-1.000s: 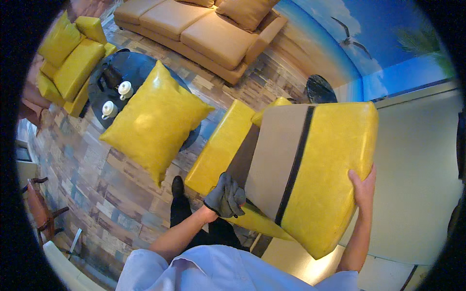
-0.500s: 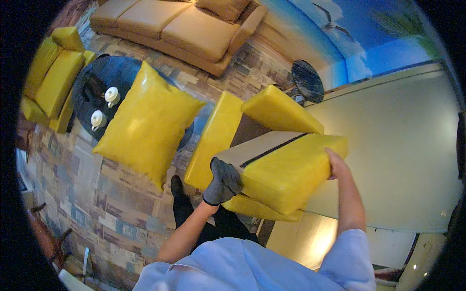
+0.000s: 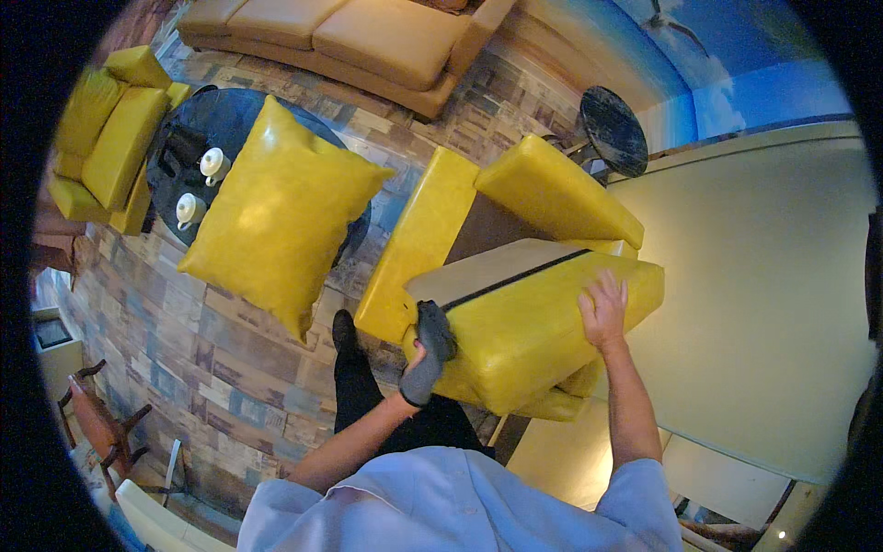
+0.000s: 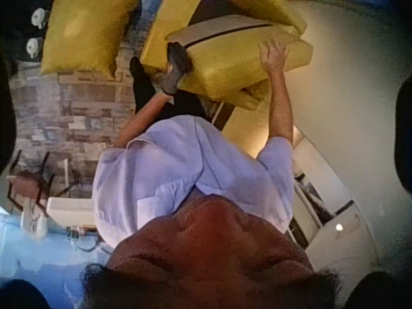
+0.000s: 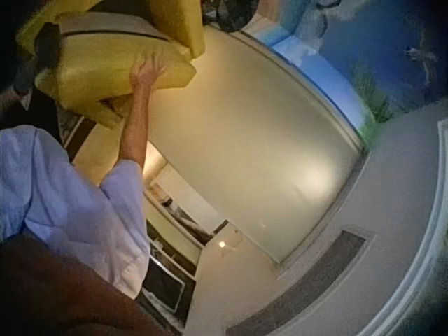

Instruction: The person wipes a yellow armchair and its cushion with a pink cloth. They remove a dark garment from the chair, wipe the seat and backrest, then lift and wipe the cushion. The person briefly picks up a kettle from the table and places it back before continuing to wipe the chair's armrests and sides.

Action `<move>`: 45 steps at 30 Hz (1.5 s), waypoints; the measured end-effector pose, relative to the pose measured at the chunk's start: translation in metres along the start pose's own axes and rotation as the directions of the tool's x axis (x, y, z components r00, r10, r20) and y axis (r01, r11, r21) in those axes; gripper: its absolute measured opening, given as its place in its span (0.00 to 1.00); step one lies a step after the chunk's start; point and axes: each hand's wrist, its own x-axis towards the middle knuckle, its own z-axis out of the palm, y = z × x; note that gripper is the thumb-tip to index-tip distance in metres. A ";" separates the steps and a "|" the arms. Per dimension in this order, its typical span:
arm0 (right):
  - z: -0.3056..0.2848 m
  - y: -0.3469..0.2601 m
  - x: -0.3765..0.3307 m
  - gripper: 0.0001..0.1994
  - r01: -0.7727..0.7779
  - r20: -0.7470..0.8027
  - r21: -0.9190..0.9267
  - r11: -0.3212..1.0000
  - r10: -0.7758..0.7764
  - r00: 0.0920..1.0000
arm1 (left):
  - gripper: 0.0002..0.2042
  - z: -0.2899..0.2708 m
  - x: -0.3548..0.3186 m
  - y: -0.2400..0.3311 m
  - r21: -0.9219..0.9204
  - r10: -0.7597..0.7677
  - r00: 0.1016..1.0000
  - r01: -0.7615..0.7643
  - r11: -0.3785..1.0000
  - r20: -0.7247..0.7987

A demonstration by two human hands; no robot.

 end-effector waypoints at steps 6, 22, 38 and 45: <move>-0.003 -0.018 0.013 0.32 -0.340 -0.154 0.257 0.905 0.386 0.910 | 0.29 0.145 0.022 0.043 0.956 -0.012 0.998 -0.063 0.288 0.069; 0.039 0.009 -0.039 0.32 -0.437 -0.235 0.322 0.840 0.518 0.823 | 0.30 0.107 0.263 -0.156 0.938 -0.683 0.647 -0.293 0.185 0.338; 0.006 -0.044 0.112 0.26 -0.508 -0.232 0.138 0.850 0.526 0.818 | 0.19 0.177 0.116 0.106 0.832 0.148 0.819 -0.544 -0.104 0.554; 0.009 -0.054 0.144 0.24 -0.415 -0.102 0.213 0.884 0.443 0.891 | 0.29 0.284 0.107 0.036 0.487 -0.141 0.797 -0.487 -0.725 0.587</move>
